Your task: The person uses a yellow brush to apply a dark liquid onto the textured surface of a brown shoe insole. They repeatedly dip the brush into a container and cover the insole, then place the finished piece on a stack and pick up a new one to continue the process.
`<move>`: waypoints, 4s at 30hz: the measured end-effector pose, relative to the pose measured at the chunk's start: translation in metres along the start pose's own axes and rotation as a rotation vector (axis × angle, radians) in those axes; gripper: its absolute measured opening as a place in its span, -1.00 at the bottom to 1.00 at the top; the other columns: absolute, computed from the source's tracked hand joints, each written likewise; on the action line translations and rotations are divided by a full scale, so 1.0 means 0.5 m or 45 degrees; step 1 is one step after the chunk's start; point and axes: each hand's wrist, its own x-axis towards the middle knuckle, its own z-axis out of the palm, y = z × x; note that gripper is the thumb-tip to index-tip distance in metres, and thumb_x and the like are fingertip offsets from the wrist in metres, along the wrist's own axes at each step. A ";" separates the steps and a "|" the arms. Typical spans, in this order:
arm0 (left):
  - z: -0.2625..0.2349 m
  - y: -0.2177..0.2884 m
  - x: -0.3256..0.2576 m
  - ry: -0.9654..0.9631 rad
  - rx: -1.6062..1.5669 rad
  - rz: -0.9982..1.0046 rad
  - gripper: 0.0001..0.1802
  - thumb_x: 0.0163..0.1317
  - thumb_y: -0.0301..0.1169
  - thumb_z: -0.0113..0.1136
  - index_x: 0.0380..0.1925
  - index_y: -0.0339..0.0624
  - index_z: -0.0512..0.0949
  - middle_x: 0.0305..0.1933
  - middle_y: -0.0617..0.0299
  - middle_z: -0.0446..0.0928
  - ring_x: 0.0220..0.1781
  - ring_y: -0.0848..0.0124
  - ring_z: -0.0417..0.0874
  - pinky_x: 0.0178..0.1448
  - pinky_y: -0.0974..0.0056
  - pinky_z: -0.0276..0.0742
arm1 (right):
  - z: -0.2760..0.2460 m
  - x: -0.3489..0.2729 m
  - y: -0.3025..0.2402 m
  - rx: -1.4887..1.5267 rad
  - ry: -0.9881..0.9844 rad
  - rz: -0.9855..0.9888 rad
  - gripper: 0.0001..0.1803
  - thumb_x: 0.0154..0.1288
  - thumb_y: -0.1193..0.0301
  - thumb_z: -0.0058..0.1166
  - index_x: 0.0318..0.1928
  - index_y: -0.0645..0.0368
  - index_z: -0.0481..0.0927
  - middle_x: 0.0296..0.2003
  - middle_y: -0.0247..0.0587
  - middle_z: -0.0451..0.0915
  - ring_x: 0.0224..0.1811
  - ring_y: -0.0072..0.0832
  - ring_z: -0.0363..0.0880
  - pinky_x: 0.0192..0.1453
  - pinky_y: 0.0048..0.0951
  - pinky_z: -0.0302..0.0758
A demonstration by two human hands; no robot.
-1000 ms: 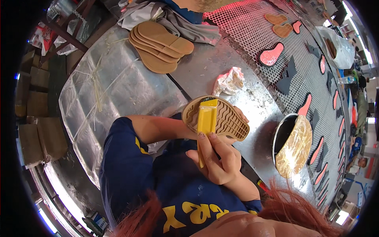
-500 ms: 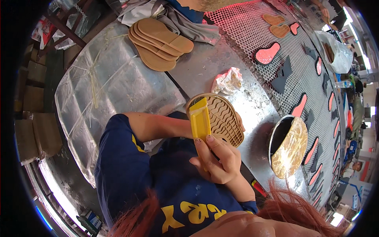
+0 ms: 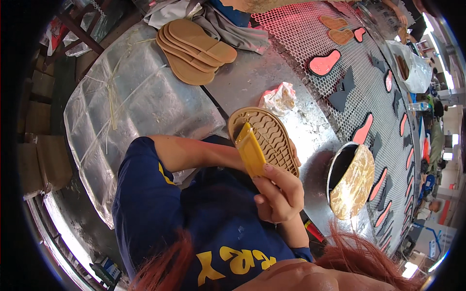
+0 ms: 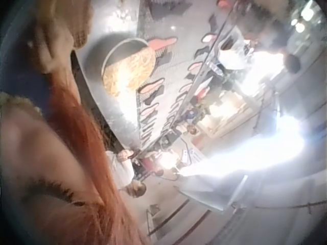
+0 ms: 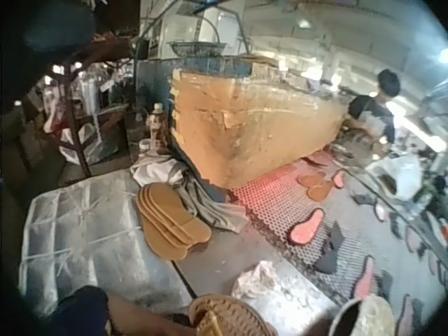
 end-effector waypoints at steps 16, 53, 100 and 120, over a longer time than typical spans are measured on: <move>-0.039 -0.012 0.029 -0.214 -0.919 -0.051 0.01 -0.38 -0.33 0.15 0.29 -0.26 0.21 -0.19 0.02 0.50 -0.36 0.32 0.58 -0.27 0.33 0.54 | -0.079 -0.065 0.079 -0.375 0.597 0.548 -0.79 0.18 0.73 0.07 -0.17 0.29 0.58 -0.22 0.04 0.60 -0.26 -0.22 0.61 -0.21 -0.37 0.55; -0.010 -0.002 0.026 -0.401 -1.395 -0.169 0.03 -0.41 -0.29 0.19 0.25 -0.44 0.18 0.01 -0.36 0.37 -0.41 0.02 0.64 -0.46 0.12 0.69 | -0.128 -0.109 0.070 -0.548 0.592 0.600 -0.74 0.07 0.74 0.10 -0.19 0.25 0.58 -0.41 -0.11 0.56 -0.44 -0.26 0.54 -0.41 -0.38 0.45; 0.043 0.008 0.067 -0.053 -1.001 -0.195 -0.31 0.45 0.11 -0.39 0.35 -0.17 0.09 0.19 -0.26 0.39 -0.47 0.12 0.68 -0.42 0.18 0.68 | -0.124 -0.209 0.051 0.069 0.915 0.613 -0.83 0.37 0.59 -0.10 -0.06 0.30 0.47 -0.34 -0.15 0.42 -0.38 -0.45 0.49 -0.27 -0.51 0.44; -0.228 0.038 0.597 1.011 -0.160 0.174 -0.72 0.34 -0.24 -0.12 -0.44 -0.15 0.47 -0.53 0.20 0.53 -0.60 0.38 0.55 -0.54 0.31 0.51 | -0.239 -0.325 -0.077 0.237 1.442 0.655 -0.85 0.41 0.49 -0.05 -0.09 0.28 0.47 -0.28 -0.18 0.47 -0.41 -0.46 0.50 -0.41 -0.52 0.44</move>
